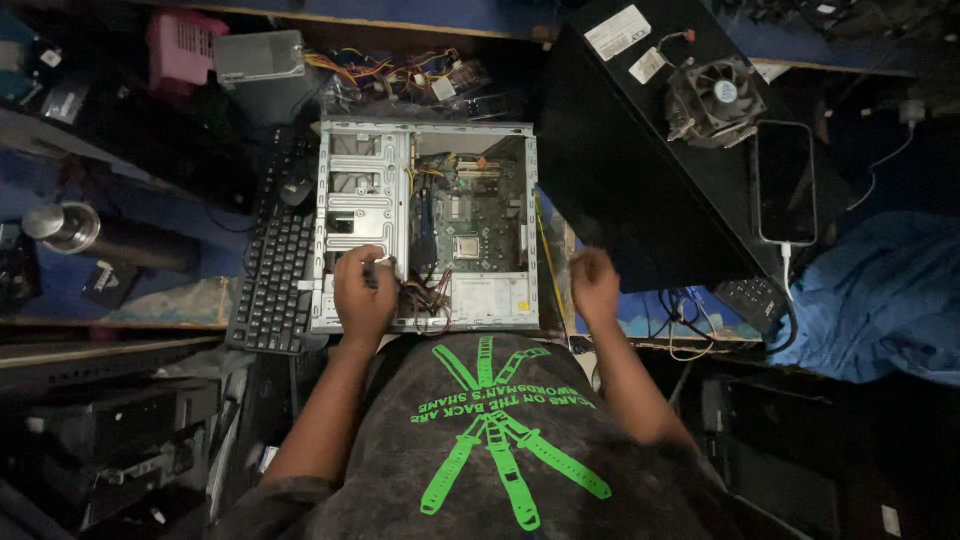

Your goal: The person removes a CPU cooler from a desktop tower, places it aside, and then uses a screwdriver to work on the motherboard area. The person later picks up the cooler again and continues handling components inside the open case.

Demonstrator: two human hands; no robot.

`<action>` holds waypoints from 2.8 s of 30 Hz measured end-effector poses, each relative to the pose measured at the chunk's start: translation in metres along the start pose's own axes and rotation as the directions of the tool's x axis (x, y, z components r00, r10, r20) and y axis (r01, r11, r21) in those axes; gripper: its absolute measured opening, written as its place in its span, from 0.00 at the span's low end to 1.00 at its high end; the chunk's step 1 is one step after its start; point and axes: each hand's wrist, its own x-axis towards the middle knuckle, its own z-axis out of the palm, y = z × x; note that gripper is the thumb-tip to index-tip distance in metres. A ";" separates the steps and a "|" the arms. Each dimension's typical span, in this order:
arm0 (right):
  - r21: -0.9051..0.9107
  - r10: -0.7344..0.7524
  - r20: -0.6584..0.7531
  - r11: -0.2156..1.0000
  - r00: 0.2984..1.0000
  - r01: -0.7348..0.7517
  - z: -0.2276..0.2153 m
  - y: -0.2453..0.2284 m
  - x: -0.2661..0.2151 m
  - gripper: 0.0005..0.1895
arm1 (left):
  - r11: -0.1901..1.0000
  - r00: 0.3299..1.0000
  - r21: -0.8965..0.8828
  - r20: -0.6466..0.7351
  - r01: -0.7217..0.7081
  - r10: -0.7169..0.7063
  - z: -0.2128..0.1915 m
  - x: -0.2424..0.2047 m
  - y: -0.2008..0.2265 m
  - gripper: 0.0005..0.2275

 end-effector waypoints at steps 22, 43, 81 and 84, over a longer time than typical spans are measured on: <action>-0.465 -0.014 0.228 0.877 0.974 0.121 0.005 0.082 -0.070 0.15 | 0.800 0.927 -0.566 -0.155 0.202 -0.343 -0.025 -0.040 -0.043 0.12; -0.040 -0.350 0.212 0.930 0.912 0.366 0.015 -0.110 -0.240 0.07 | 0.860 0.781 -0.434 0.621 0.269 0.069 -0.122 -0.114 0.080 0.18; 0.825 0.277 0.395 0.312 0.876 -0.471 -0.122 -0.003 -0.153 0.06 | 0.900 0.424 -0.387 0.794 -0.200 0.435 0.074 -0.068 0.188 0.16; 0.742 0.263 0.492 0.373 0.830 -0.558 -0.114 -0.001 -0.150 0.09 | 0.904 0.364 -0.387 0.828 -0.180 0.426 0.081 -0.063 0.190 0.17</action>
